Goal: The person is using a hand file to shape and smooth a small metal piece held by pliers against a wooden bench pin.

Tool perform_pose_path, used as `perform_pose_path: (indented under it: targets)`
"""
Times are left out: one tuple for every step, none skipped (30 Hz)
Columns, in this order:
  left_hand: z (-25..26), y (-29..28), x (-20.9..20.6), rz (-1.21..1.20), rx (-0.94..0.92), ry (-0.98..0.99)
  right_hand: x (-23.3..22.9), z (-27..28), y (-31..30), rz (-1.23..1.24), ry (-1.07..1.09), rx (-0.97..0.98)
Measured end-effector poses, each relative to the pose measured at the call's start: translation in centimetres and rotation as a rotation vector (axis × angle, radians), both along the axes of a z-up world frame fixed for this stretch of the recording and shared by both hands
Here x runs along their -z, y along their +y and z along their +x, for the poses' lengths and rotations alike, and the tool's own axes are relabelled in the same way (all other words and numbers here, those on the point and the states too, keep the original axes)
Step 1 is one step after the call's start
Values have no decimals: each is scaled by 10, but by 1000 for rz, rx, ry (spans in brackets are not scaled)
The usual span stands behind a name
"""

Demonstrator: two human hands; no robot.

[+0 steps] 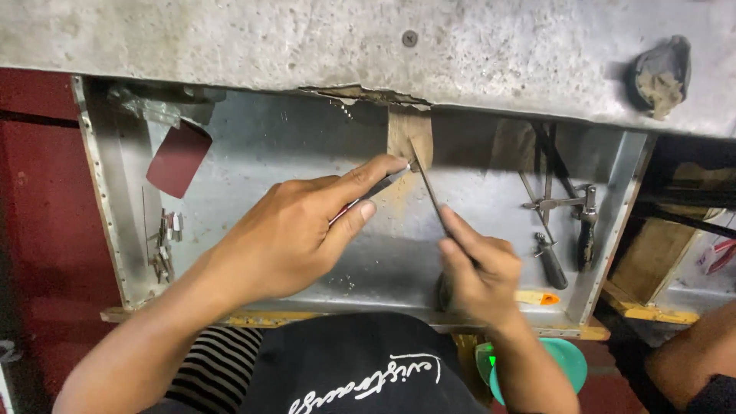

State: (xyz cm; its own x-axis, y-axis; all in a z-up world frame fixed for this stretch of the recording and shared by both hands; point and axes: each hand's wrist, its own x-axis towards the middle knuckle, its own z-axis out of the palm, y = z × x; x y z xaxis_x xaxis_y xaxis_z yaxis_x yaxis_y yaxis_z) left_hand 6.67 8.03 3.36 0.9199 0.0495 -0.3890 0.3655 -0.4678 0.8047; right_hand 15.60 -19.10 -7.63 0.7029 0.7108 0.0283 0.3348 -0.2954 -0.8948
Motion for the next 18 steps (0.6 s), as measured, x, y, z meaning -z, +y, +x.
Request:
perform_pose_path:
  targets:
    - [-3,-6,5,0,2,2,6,-13,5,0,2,2]
    - [-6,-11,9,-16,-45,-86,11,-23,12,106,44,35]
    - [-9,-16,12,-32,-92,-174,16,-34,20,212,87,67]
    - [-9,-18,12,-27,-100,-180,16,-41,17,216,83,58]
    - [-9,-20,12,-50,-119,-164,17,-49,14,187,101,89]
    - [-10,-23,12,-80,-132,-141,16,-60,8,151,125,128]
    - [-11,-22,12,-83,-133,-139,14,-52,13,148,127,127]
    - [-11,-22,12,-118,-148,-129,12,-44,18,77,7,117]
    - [-10,-23,11,-153,-162,-118,9,-35,21,5,-113,105]
    - [-14,-22,7,-146,-157,-123,6,-27,20,12,-117,110]
    - [-17,-22,4,-263,-113,-36,3,-19,19,58,-82,140]
    - [-19,-21,1,-385,-66,52,0,-10,17,99,-49,171]
    - [-23,-20,-1,-382,-60,47,-8,-1,16,102,-55,176]
    - [-28,-22,-2,-394,-12,92,-16,6,13,117,-112,74]
    - [-33,-23,-3,-404,36,136,-23,13,9,132,-169,-28]
    - [-32,-26,-3,-410,43,136,-28,16,12,125,-171,-22]
    - [-32,-28,-4,-445,78,211,-34,19,16,243,-126,-151]
    - [-32,-29,-5,-473,109,285,-39,22,23,368,-80,-284]
